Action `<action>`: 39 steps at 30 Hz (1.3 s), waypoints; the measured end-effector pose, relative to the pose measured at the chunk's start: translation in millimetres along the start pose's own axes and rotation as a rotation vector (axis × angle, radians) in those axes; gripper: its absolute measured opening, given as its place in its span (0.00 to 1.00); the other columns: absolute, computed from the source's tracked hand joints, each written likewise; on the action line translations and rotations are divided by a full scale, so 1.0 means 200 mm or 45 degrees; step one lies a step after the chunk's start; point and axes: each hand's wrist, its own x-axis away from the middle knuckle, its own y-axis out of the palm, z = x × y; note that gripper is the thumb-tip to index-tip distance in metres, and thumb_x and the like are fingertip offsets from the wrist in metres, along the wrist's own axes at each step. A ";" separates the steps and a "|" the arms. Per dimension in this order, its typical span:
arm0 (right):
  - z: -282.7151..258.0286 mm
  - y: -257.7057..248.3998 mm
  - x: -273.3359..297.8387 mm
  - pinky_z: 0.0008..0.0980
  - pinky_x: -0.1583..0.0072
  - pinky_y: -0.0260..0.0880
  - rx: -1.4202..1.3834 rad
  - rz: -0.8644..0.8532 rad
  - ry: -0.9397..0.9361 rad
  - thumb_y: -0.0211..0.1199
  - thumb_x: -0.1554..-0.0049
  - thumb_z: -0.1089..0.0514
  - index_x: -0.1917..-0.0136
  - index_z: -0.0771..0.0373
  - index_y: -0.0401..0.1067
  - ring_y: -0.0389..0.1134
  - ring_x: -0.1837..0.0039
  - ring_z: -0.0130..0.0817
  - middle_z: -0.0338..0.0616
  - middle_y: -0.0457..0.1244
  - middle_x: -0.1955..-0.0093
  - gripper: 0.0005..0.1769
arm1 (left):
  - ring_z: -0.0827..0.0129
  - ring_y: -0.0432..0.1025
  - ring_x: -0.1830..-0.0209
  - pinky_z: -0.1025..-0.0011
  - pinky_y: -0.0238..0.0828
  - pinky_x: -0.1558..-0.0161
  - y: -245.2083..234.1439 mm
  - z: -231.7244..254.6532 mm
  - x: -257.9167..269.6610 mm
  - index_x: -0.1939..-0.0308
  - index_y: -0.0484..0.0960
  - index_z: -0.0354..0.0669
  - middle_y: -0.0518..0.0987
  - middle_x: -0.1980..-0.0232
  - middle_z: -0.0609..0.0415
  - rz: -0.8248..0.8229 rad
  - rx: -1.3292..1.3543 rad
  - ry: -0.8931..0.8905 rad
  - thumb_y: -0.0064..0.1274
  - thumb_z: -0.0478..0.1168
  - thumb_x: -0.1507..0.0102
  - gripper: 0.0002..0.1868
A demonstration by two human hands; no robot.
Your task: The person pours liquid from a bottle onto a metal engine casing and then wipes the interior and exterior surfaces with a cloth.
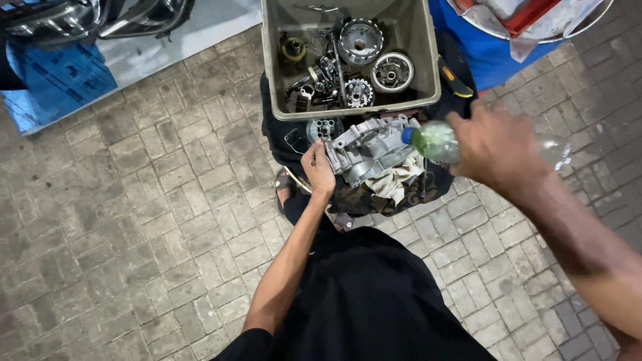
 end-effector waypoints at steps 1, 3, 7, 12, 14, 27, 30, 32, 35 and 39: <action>0.00 0.00 0.00 0.41 0.59 0.85 -0.004 -0.002 0.004 0.67 0.45 0.40 0.38 0.54 0.66 0.73 0.47 0.47 0.49 0.66 0.49 0.28 | 0.80 0.47 0.71 0.69 0.44 0.67 -0.01 -0.01 0.00 0.78 0.55 0.55 0.51 0.74 0.69 -0.006 -0.001 0.000 0.40 0.44 0.28 0.22; 0.02 -0.01 -0.01 0.57 0.47 0.83 0.003 -0.109 0.023 0.67 0.49 0.32 0.32 0.52 0.62 0.63 0.28 0.60 0.61 0.60 0.29 0.40 | 0.82 0.48 0.72 0.70 0.45 0.69 0.00 -0.02 0.00 0.78 0.56 0.56 0.52 0.75 0.70 0.018 0.018 -0.031 0.41 0.46 0.28 0.23; 0.06 -0.02 0.00 0.46 0.53 0.86 0.031 -0.073 0.076 0.70 0.50 0.34 0.32 0.53 0.64 0.69 0.40 0.50 0.54 0.65 0.42 0.39 | 0.77 0.74 0.54 0.74 0.70 0.47 0.00 -0.22 -0.03 0.61 0.88 0.37 0.85 0.58 0.57 0.132 -0.028 -0.122 0.47 0.44 0.31 0.17; 0.11 0.04 -0.03 0.54 0.42 0.81 -0.037 -0.196 0.127 0.74 0.53 0.32 0.31 0.50 0.63 0.68 0.34 0.52 0.54 0.65 0.37 0.44 | 0.83 0.56 0.67 0.76 0.57 0.61 -0.01 -0.06 -0.01 0.76 0.65 0.53 0.62 0.71 0.70 0.061 0.049 -0.083 0.42 0.40 0.30 0.18; 0.13 0.03 -0.02 0.45 0.48 0.83 -0.048 -0.187 0.159 0.74 0.53 0.34 0.32 0.50 0.64 0.68 0.35 0.49 0.51 0.65 0.36 0.42 | 0.83 0.55 0.69 0.74 0.54 0.64 -0.02 -0.03 0.00 0.77 0.65 0.52 0.61 0.73 0.70 0.051 0.020 -0.064 0.41 0.41 0.29 0.19; 0.24 0.19 -0.04 0.30 0.55 0.81 -0.028 -0.168 0.158 0.70 0.50 0.31 0.33 0.45 0.65 0.70 0.44 0.37 0.43 0.67 0.44 0.38 | 0.83 0.53 0.70 0.73 0.52 0.66 -0.03 -0.04 0.01 0.77 0.64 0.53 0.59 0.73 0.70 0.026 -0.004 0.014 0.43 0.41 0.29 0.20; 0.21 0.17 0.02 0.28 0.58 0.75 -0.259 -0.158 0.057 0.71 0.49 0.36 0.27 0.41 0.62 0.67 0.49 0.35 0.40 0.65 0.48 0.40 | 0.82 0.52 0.68 0.73 0.53 0.65 -0.03 -0.06 0.02 0.77 0.63 0.53 0.57 0.73 0.70 0.053 -0.035 -0.021 0.44 0.45 0.29 0.20; 0.15 0.24 0.02 0.31 0.56 0.78 -0.309 -0.098 -0.043 0.71 0.51 0.35 0.31 0.41 0.62 0.66 0.44 0.37 0.40 0.63 0.44 0.38 | 0.82 0.52 0.69 0.71 0.51 0.66 -0.03 -0.04 0.02 0.77 0.63 0.53 0.57 0.74 0.70 0.034 -0.033 -0.007 0.42 0.43 0.29 0.20; 0.03 0.17 0.05 0.48 0.47 0.79 -0.370 -0.100 -0.115 0.70 0.52 0.34 0.31 0.44 0.62 0.64 0.34 0.47 0.47 0.60 0.35 0.39 | 0.77 0.56 0.70 0.70 0.57 0.64 -0.03 -0.04 0.01 0.79 0.67 0.49 0.62 0.75 0.66 0.028 -0.015 -0.008 0.43 0.40 0.30 0.19; -0.02 0.24 0.03 0.64 0.40 0.75 -0.481 -0.153 0.026 0.67 0.48 0.34 0.25 0.50 0.62 0.62 0.28 0.58 0.55 0.58 0.27 0.43 | 0.74 0.60 0.71 0.72 0.64 0.61 -0.03 0.07 0.03 0.80 0.71 0.45 0.66 0.77 0.63 0.055 0.025 -0.027 0.46 0.38 0.30 0.20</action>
